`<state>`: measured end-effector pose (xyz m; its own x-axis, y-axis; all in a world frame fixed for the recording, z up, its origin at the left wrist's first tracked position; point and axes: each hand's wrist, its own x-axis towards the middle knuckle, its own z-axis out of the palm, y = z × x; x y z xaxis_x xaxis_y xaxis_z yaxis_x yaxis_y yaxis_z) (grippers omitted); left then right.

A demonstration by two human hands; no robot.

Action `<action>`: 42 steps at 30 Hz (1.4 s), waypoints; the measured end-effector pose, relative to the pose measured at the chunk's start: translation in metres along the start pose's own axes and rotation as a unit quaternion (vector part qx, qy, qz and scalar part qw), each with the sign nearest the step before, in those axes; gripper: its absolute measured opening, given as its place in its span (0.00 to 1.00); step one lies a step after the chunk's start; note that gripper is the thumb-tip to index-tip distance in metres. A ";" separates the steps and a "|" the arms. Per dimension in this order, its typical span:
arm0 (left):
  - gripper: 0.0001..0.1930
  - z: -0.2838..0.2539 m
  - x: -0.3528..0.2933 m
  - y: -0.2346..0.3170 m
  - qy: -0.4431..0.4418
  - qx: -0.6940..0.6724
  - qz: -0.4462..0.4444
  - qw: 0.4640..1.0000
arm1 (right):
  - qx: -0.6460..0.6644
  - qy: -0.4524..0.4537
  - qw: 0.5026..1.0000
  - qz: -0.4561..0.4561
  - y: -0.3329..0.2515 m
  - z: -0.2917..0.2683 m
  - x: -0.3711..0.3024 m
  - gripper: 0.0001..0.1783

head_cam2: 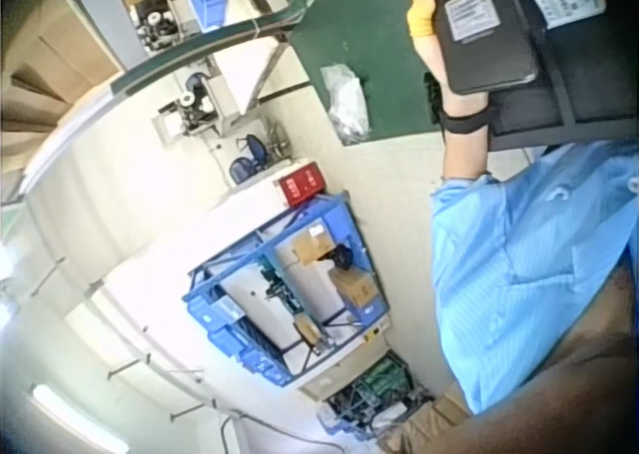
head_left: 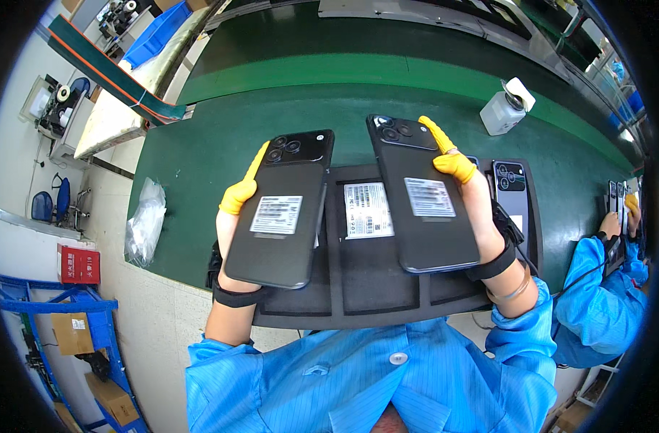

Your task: Cleaning and inspecting the back surface of multiple mobile phones on an assembly line.

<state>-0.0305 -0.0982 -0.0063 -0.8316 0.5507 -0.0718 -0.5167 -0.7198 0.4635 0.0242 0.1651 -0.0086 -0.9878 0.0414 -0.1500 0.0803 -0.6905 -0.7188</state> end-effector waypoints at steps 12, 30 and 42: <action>0.34 -0.011 0.002 -0.002 0.027 0.067 0.027 0.997 | -0.105 0.040 0.993 -0.032 0.010 0.018 -0.002 0.36; 0.31 -0.033 -0.028 0.004 0.144 0.659 0.086 0.733 | -0.604 -0.035 0.796 -0.001 0.019 0.020 -0.002 0.43; 0.36 -0.025 -0.037 0.004 0.057 0.894 0.200 0.397 | -0.799 -0.005 0.589 -0.117 0.030 0.003 -0.004 0.45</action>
<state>-0.0068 -0.1317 -0.0236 -0.8312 0.4469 0.3308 0.5464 0.7665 0.3374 0.0300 0.1418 -0.0275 -0.9969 -0.0100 0.0783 -0.0436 0.8963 -0.4414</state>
